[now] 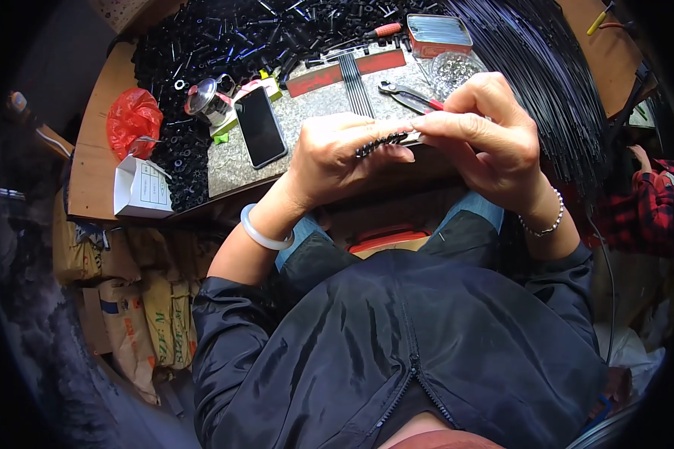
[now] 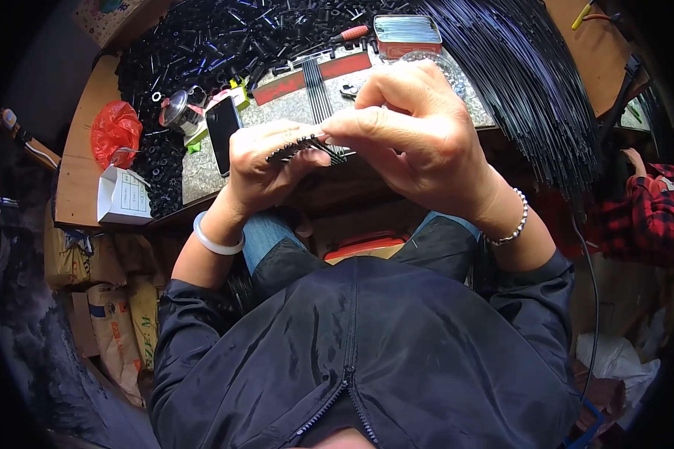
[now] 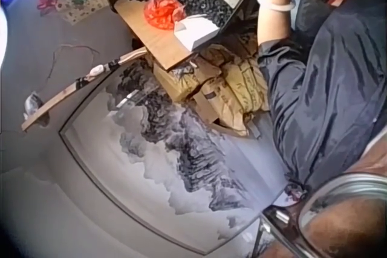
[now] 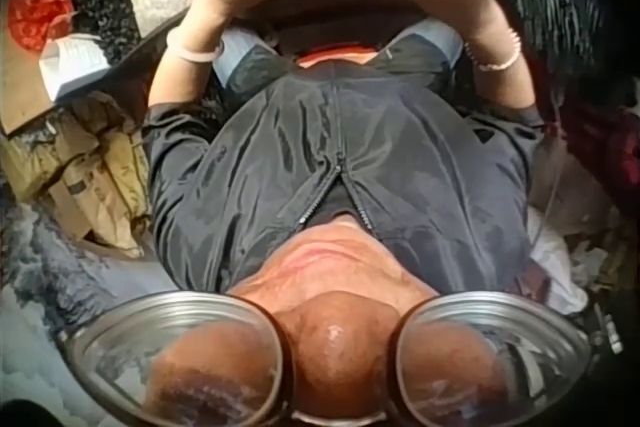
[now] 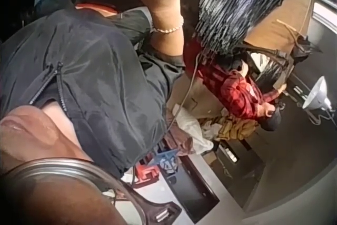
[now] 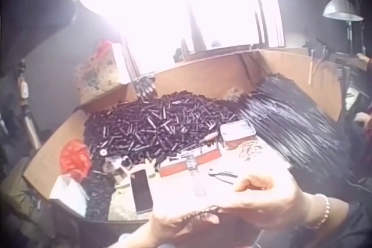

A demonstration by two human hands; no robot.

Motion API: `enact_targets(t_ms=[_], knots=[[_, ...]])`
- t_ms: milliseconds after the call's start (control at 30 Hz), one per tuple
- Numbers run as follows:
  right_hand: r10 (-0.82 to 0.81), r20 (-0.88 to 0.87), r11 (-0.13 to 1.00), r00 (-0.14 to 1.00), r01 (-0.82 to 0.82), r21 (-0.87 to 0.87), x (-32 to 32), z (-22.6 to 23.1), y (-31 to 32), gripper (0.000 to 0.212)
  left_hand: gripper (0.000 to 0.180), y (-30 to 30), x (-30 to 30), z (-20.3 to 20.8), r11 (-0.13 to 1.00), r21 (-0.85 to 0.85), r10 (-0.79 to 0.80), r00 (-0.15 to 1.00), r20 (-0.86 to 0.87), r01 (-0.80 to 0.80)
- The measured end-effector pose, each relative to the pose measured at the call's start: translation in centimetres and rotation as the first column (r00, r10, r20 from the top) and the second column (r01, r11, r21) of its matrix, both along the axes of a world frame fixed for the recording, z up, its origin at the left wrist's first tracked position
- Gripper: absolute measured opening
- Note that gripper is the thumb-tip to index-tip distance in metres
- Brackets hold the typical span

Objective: Assembling and crimping wire bundles using a jig and hand tools.

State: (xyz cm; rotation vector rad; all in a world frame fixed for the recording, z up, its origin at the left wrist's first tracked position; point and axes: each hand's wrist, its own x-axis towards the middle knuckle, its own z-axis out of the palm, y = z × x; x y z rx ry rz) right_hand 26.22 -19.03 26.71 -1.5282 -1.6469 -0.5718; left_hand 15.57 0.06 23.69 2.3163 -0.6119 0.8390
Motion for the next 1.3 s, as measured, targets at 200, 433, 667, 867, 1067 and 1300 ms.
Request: enact_targets(t_ms=[200, 433, 667, 867, 1067, 1300], knots=[[0.002, 0.088, 1.000, 0.996, -0.002, 0.001, 0.4, 0.4, -0.2, 0.021, 0.015, -0.1, 0.1, 0.0, 1.000, 0.016, 0.018, 1.000, -0.013, -0.018], [0.086, -0.089, 0.995, 0.992, -0.089, -0.037, 0.6, 0.4, 0.2, 0.020, 0.014, -0.1, 0.1, 0.1, 1.000, -0.003, 0.003, 1.000, 0.005, -0.003], [0.176, 0.045, 0.984, 0.983, -0.176, -0.008, 1.0, 0.8, 0.7, 0.020, 0.015, -0.2, 0.4, 0.0, 0.999, 0.016, -0.035, 0.999, 0.034, 0.035], [0.222, -0.067, 0.974, 0.973, -0.224, -0.021, 0.4, 0.5, 1.1, 0.025, 0.019, 0.3, 0.4, -0.5, 0.998, 0.053, -0.022, 1.000, 0.014, 0.022], [0.253, -0.018, 0.965, 0.967, -0.254, -0.073, 1.0, 1.3, 0.9, 0.028, 0.017, 0.1, 0.4, 0.2, 0.997, 0.054, -0.050, 0.998, -0.049, 0.053], [0.309, -0.154, 0.935, 0.938, -0.329, -0.129, -0.1, 0.9, 2.1, 0.034, 0.017, -0.3, 1.1, 0.1, 1.000, 0.007, -0.020, 1.000, -0.006, 0.020]])
